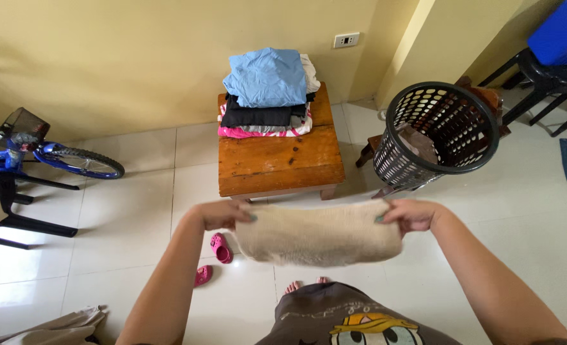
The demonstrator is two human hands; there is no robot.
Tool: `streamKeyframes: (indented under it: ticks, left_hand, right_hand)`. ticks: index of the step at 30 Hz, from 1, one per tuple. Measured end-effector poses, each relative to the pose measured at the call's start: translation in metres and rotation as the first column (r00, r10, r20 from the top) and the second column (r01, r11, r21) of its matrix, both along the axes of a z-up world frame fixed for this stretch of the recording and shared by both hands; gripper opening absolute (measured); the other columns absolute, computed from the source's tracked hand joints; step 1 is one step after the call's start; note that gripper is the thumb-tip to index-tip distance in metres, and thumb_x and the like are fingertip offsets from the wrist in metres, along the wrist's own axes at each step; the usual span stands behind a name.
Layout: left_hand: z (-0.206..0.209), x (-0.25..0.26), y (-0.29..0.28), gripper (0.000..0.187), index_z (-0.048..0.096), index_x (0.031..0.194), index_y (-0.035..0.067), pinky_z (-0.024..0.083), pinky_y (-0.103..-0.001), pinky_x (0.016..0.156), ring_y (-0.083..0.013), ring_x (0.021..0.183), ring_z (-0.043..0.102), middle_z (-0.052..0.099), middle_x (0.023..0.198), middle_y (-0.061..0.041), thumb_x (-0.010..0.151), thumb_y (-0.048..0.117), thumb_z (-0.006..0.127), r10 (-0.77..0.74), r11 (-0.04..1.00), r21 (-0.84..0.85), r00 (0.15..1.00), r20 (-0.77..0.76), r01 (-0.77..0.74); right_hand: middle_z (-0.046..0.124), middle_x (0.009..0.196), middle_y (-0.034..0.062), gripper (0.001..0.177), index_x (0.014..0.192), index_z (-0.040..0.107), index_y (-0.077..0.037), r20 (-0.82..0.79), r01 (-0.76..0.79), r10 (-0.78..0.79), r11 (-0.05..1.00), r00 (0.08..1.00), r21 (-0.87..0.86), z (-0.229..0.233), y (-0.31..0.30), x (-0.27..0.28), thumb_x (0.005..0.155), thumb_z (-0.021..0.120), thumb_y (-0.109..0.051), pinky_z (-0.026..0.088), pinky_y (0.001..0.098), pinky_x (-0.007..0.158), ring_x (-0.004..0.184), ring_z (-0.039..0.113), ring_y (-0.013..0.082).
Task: The person folds a white sheet, a blue sheet, and a beige towel by hand, stacking each neatly on a wooden table. The items are taken from a laundry basket and placed in a growing stack.
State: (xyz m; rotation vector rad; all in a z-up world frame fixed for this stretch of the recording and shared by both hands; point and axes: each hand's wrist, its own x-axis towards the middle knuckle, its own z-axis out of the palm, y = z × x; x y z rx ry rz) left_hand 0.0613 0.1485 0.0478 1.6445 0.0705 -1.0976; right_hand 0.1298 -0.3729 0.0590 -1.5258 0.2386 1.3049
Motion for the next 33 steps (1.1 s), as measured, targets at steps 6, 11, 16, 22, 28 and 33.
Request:
streamKeyframes:
  ticks: [6, 11, 16, 22, 28, 33]
  left_hand:
    - [-0.026, 0.035, -0.035, 0.07, 0.045, 0.152, 0.007, 0.047, -0.05, 0.109, -0.0294, 0.131, 0.057, 0.058, 0.145, -0.013, 0.101, 0.055, 0.052, 0.639, 0.186, -0.851, 0.719, -0.274, -0.491]
    - [-0.071, -0.026, -0.116, 0.078, 0.051, 0.145, 0.005, 0.05, -0.05, 0.103, -0.0319, 0.121, 0.062, 0.063, 0.134, -0.016, 0.093, 0.063, 0.051, 0.536, 0.25, -0.719, 0.711, -0.455, -0.648]
    - [-0.098, -0.087, -0.091, 0.088, 0.057, 0.138, 0.002, 0.052, -0.05, 0.097, -0.0343, 0.111, 0.067, 0.068, 0.124, -0.019, 0.085, 0.071, 0.05, 0.607, 0.441, -0.308, 0.532, -0.591, -0.843]
    - [-0.088, -0.063, -0.049, 0.048, 0.063, 0.129, -0.007, 0.058, -0.048, 0.099, -0.0329, 0.107, 0.073, 0.073, 0.118, -0.022, 0.084, 0.01, 0.07, 0.537, 0.643, -0.316, 0.705, -0.463, -0.698]
    - [-0.031, -0.014, -0.04, 0.058, 0.052, 0.134, 0.003, 0.061, -0.05, 0.091, -0.0332, 0.105, 0.075, 0.07, 0.122, -0.021, 0.077, 0.007, 0.066, 0.68, 0.437, -0.509, 0.643, -0.352, -0.741]
    - [-0.03, 0.014, -0.049, 0.056, 0.055, 0.134, -0.005, 0.062, -0.052, 0.088, -0.033, 0.106, 0.072, 0.069, 0.122, -0.02, 0.085, 0.01, 0.075, 0.739, 0.612, -0.297, 0.664, -0.113, -0.733]
  right_hand:
    - [0.064, 0.138, 0.0193, 0.069, 0.145, 0.051, -0.001, -0.109, 0.541, -0.567, 0.685, 0.816, 0.488, 0.077, 0.047, 0.027, 0.088, 0.056, -0.039, 0.059, 0.0485, 0.096, 0.123, 0.065, 0.0336]
    - [0.058, 0.146, 0.0157, 0.085, 0.148, 0.05, -0.005, -0.126, 0.573, -0.562, 0.776, 0.818, 0.264, 0.027, 0.077, -0.008, 0.091, 0.042, -0.067, 0.054, 0.0454, 0.098, 0.131, 0.057, 0.0331]
    - [0.062, 0.14, 0.0223, 0.068, 0.143, 0.053, 0.005, -0.323, 0.521, -0.429, 0.798, 0.844, 0.302, -0.074, 0.013, -0.043, 0.09, 0.067, -0.036, 0.052, 0.0489, 0.105, 0.124, 0.063, 0.0345]
    - [0.067, 0.135, 0.0204, 0.065, 0.136, 0.057, 0.001, -0.167, 0.277, -0.255, 0.953, 0.952, 0.124, -0.085, 0.0, -0.014, 0.075, 0.078, -0.006, 0.051, 0.0512, 0.109, 0.127, 0.064, 0.0342]
    - [0.063, 0.137, 0.0203, 0.061, 0.142, 0.055, -0.001, -0.16, 0.644, -0.648, 0.634, 0.744, 0.428, -0.034, 0.02, 0.032, 0.085, 0.071, -0.015, 0.048, 0.0496, 0.108, 0.124, 0.062, 0.0343]
    - [0.064, 0.137, 0.0118, 0.054, 0.142, 0.055, -0.009, 0.131, 0.437, -0.461, 0.882, 0.878, 0.175, -0.06, 0.038, 0.055, 0.088, 0.062, -0.004, 0.047, 0.0493, 0.108, 0.126, 0.06, 0.0281]
